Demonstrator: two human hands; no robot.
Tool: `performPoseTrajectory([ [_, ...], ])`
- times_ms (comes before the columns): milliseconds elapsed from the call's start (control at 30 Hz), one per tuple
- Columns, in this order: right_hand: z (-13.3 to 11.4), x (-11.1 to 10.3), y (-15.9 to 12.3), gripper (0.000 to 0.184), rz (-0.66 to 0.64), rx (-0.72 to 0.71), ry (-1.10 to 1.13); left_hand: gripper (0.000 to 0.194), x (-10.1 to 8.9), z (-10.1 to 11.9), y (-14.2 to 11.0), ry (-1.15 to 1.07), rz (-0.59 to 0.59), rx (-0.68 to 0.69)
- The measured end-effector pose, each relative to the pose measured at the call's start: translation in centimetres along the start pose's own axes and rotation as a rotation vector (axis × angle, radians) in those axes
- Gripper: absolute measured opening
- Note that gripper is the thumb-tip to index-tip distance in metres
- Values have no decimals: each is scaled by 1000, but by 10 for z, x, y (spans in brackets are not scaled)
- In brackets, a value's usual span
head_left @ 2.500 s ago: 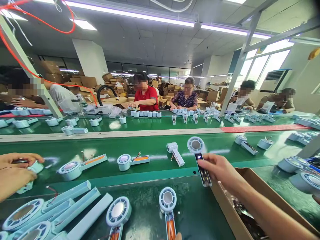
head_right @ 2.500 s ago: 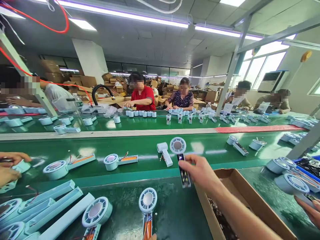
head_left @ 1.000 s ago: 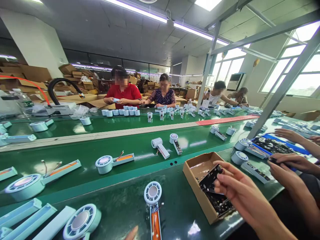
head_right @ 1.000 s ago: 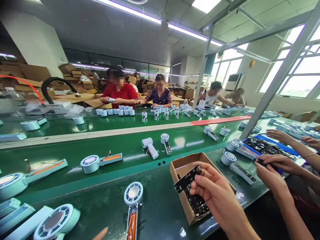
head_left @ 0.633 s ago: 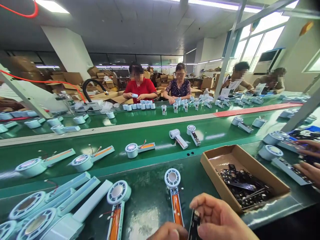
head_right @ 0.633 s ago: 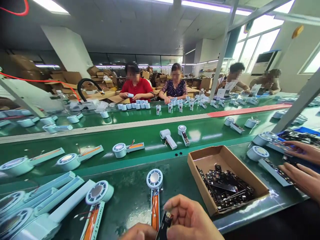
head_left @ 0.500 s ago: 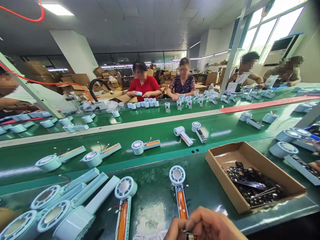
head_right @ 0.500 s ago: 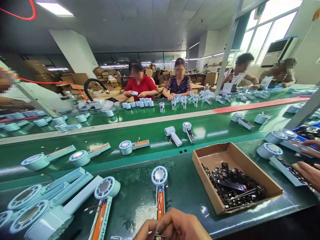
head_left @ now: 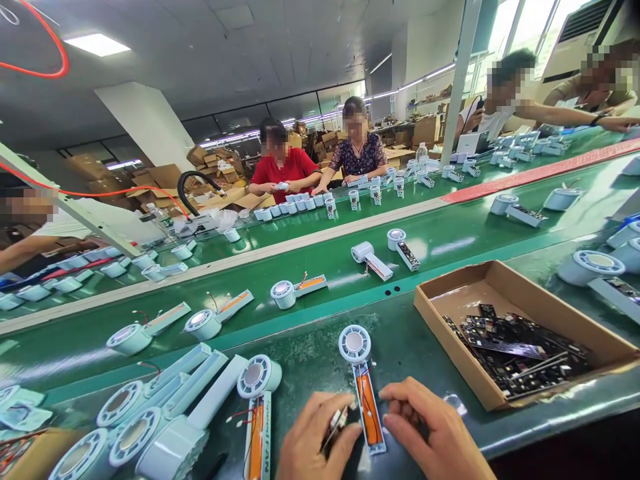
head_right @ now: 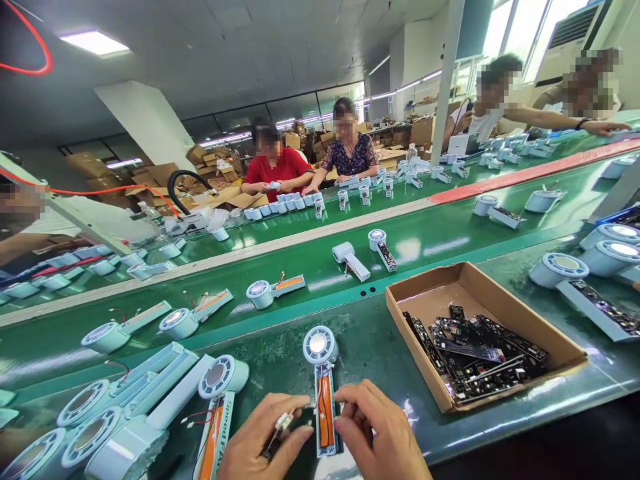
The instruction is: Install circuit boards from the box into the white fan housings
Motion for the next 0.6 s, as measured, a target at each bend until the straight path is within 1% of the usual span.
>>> performPoseTrajectory([
  [100, -2, 3, 0, 19, 16, -43, -22, 21, 12, 3, 3, 23, -39, 67],
  [167, 0, 0, 5, 23, 49, -25, -8, 17, 11, 4, 8, 4, -46, 63],
  [233, -1, -3, 15, 27, 65, 1, 22, 17, 5, 4, 16, -12, -46, 8],
  [333, -10, -1, 36, 28, 17, 6, 40, 18, -6, 5, 31, 10, -33, -77],
  [400, -22, 4, 49, 26, -34, -25, 6, 18, -10, 9, 41, 34, -18, -95],
  [500, -37, 12, 62, 23, -81, -95, -64, 19, -9, 17, 51, 41, -20, -87],
  [567, -41, 15, 65, 19, -82, -123, -81, 21, -6, 19, 53, 30, -32, -94],
  [600, -41, 16, 66, 19, -73, -124, -82, 22, -4, 18, 53, 23, -28, -113],
])
Point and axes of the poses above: each hand's wrist, its own y-axis towards the middle knuckle, its own x-axis out of the palm, z = x × y, the point moved 7 cm from there along y, towards the middle knuckle, and after that the axes turned 4 degrees about y, right-handed, at the moved point
